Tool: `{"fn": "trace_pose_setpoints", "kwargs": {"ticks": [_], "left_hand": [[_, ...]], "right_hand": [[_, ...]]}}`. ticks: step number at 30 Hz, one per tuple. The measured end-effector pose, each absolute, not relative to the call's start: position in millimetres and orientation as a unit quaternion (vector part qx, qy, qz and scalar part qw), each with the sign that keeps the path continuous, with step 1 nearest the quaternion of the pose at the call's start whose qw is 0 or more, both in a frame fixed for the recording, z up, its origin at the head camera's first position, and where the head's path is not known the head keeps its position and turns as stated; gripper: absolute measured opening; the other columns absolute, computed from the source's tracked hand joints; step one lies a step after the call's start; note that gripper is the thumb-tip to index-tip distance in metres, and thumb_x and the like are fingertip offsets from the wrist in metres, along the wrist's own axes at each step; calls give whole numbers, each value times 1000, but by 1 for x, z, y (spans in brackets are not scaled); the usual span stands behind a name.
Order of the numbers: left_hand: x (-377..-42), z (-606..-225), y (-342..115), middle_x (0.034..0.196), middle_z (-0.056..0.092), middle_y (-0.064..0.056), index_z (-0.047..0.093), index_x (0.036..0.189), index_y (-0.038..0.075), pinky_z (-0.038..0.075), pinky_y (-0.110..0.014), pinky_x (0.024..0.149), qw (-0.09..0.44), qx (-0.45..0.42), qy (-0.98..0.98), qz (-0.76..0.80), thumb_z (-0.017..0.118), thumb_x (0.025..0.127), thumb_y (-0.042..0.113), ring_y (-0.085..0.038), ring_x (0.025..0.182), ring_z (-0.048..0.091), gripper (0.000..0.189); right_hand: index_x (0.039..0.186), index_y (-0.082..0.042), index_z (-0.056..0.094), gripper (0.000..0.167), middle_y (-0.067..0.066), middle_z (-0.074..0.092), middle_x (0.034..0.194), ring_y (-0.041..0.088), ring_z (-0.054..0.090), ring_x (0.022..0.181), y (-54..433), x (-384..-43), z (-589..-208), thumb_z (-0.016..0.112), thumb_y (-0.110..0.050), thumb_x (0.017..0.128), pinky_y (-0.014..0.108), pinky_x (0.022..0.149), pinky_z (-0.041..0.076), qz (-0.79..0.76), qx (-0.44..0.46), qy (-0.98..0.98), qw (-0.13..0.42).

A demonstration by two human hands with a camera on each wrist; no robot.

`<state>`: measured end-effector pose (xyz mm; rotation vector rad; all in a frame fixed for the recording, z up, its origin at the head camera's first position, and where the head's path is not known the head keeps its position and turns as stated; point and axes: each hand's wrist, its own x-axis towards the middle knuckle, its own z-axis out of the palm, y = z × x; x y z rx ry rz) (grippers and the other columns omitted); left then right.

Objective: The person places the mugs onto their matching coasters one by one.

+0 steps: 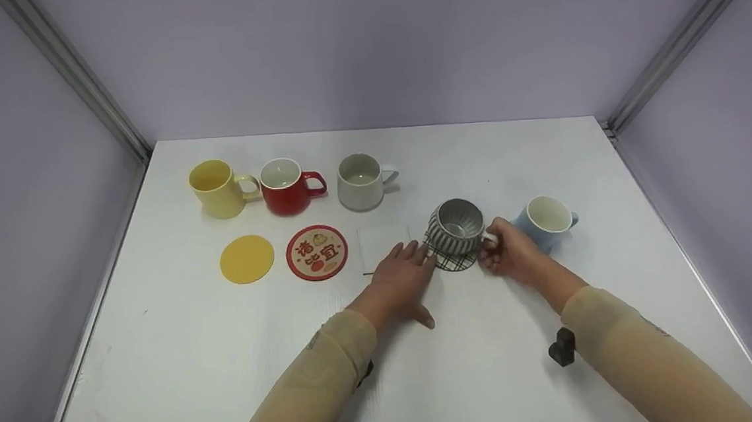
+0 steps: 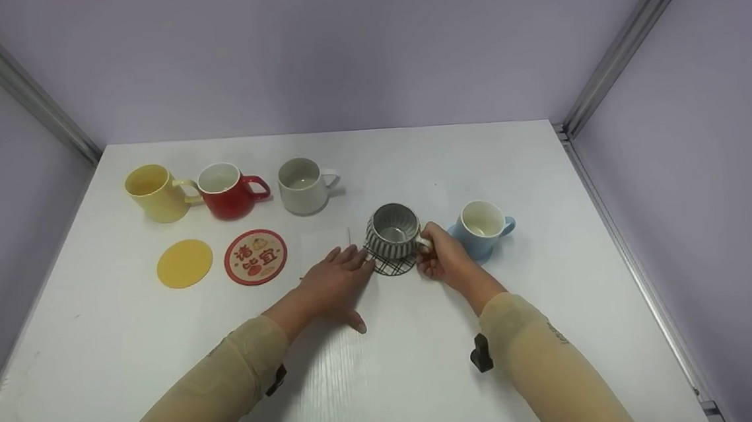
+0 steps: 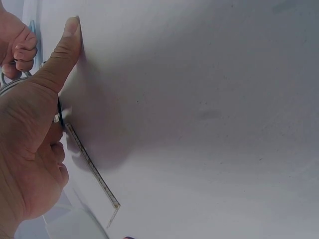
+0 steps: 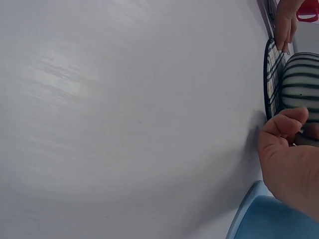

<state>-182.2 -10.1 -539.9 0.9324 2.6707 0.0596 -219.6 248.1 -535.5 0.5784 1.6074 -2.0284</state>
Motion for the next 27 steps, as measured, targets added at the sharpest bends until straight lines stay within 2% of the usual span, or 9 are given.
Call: {"fn": "trace_pose_setpoints", "kwargs": {"ticks": [5,18,23,27], "left_hand": [[-182,-540,-11,175,23,-12,33,167,11,10,-45,132,155,328,932,25,89,70,71,-31,163,16,127],[-185,-542,-8,175,25,-12,33,167,11,11,-44,132,146,333,931,14,88,69,74,-31,162,17,128],[-184,-539,-7,174,25,-14,30,168,8,14,-43,132,138,335,932,6,88,67,76,-31,162,18,134],[-185,-537,-8,174,26,-16,30,167,6,15,-43,132,131,334,933,3,89,66,75,-32,162,20,136]], "right_hand": [[89,-9,43,19,1,50,75,17,53,71,248,-211,-536,45,-24,101,25,58,45,-760,222,566,230],[75,-9,48,31,1,51,70,17,53,65,237,-196,-535,42,-21,103,23,55,45,-791,243,525,199],[77,-8,49,31,5,54,75,17,53,66,230,-188,-533,43,-23,104,23,57,45,-788,251,531,185],[86,-6,47,24,5,52,78,17,54,68,224,-185,-533,44,-22,104,24,60,48,-797,261,518,170]]}}
